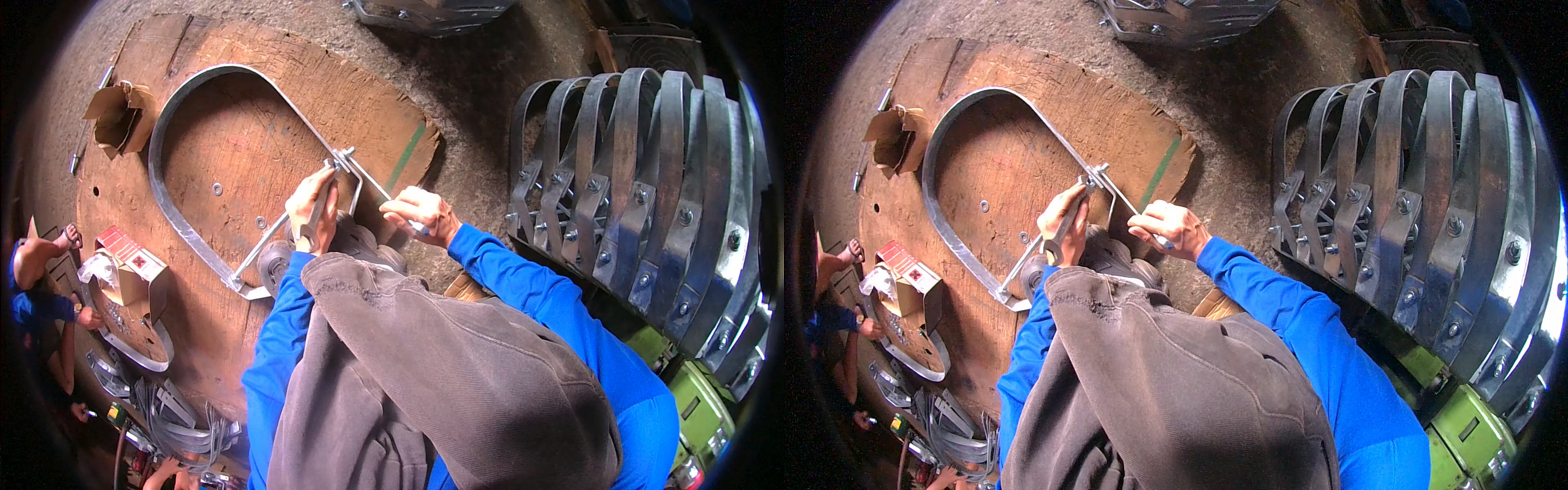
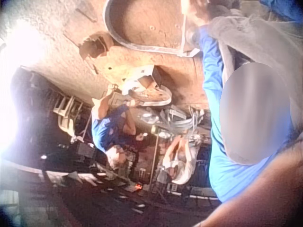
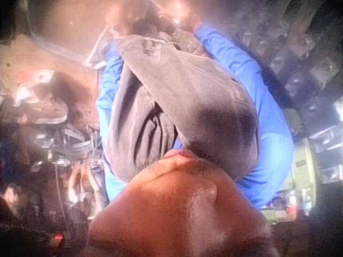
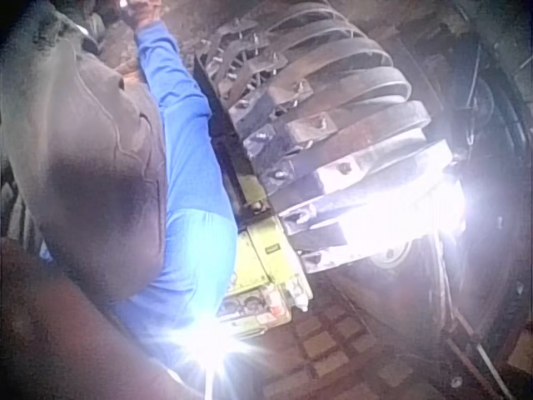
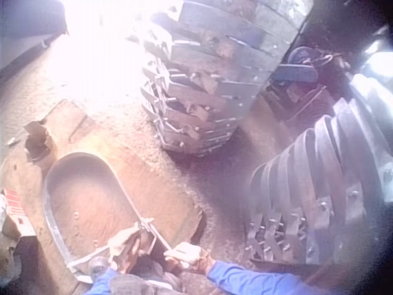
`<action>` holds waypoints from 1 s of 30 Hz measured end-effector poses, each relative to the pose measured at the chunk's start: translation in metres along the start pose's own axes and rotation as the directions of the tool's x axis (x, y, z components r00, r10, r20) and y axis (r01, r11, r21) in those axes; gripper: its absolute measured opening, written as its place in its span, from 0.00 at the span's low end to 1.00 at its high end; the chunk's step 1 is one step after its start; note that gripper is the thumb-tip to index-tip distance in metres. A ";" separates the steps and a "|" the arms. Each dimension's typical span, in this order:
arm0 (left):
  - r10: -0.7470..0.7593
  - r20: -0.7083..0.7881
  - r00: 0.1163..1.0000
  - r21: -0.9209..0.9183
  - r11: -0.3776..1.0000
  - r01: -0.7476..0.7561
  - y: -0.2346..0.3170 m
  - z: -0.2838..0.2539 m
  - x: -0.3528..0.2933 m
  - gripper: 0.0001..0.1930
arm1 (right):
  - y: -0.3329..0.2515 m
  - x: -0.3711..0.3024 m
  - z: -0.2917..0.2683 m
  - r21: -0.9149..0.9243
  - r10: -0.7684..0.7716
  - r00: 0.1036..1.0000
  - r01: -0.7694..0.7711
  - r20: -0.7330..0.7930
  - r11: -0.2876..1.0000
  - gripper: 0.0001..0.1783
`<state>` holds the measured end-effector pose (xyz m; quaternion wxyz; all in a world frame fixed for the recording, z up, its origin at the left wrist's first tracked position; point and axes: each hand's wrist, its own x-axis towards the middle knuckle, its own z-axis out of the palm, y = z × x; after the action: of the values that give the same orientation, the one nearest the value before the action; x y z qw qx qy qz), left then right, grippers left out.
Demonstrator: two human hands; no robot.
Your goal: The person sits on the floor and assembles a metal frame using a wrench and bolts. They tighten the bolts on the frame and then pick up a new metal frame from a stack to begin the process again.
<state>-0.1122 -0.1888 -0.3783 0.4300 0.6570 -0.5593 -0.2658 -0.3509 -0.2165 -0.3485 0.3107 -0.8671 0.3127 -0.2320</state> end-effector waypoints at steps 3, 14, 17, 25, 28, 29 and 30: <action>0.046 -0.007 0.999 0.068 0.997 -0.045 0.006 0.005 -0.008 0.13 | 0.001 0.000 0.003 0.011 -0.012 0.999 0.012 -0.034 1.000 0.07; 0.063 0.095 0.993 0.172 0.982 -0.079 0.003 0.007 -0.016 0.16 | 0.001 -0.001 0.005 0.016 -0.015 0.998 0.016 -0.059 1.000 0.07; -0.038 0.037 0.999 -0.072 0.997 0.041 -0.005 -0.003 0.000 0.14 | 0.002 -0.001 0.006 0.025 -0.014 0.997 0.016 -0.070 1.000 0.07; -0.171 0.263 0.949 -0.147 0.965 0.215 -0.018 -0.025 0.026 0.13 | 0.000 -0.001 0.004 0.035 -0.011 0.998 0.013 -0.065 0.999 0.07; -0.193 0.231 0.954 -0.158 0.960 0.232 -0.013 -0.024 0.028 0.13 | -0.001 0.003 0.003 0.049 -0.011 0.997 0.015 -0.077 0.999 0.06; -0.194 0.205 0.959 -0.160 0.960 0.228 -0.012 -0.023 0.028 0.13 | -0.001 0.002 0.004 0.038 -0.015 0.997 0.018 -0.071 0.999 0.06; -0.192 0.187 0.963 -0.157 0.962 0.222 -0.011 -0.024 0.027 0.13 | 0.000 0.001 0.005 0.028 -0.020 0.998 0.022 -0.065 0.999 0.06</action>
<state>-0.0802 -0.2085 -0.3722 0.4067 0.6463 -0.4962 -0.4131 -0.3475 -0.2154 -0.3516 0.3102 -0.8579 0.3101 -0.2677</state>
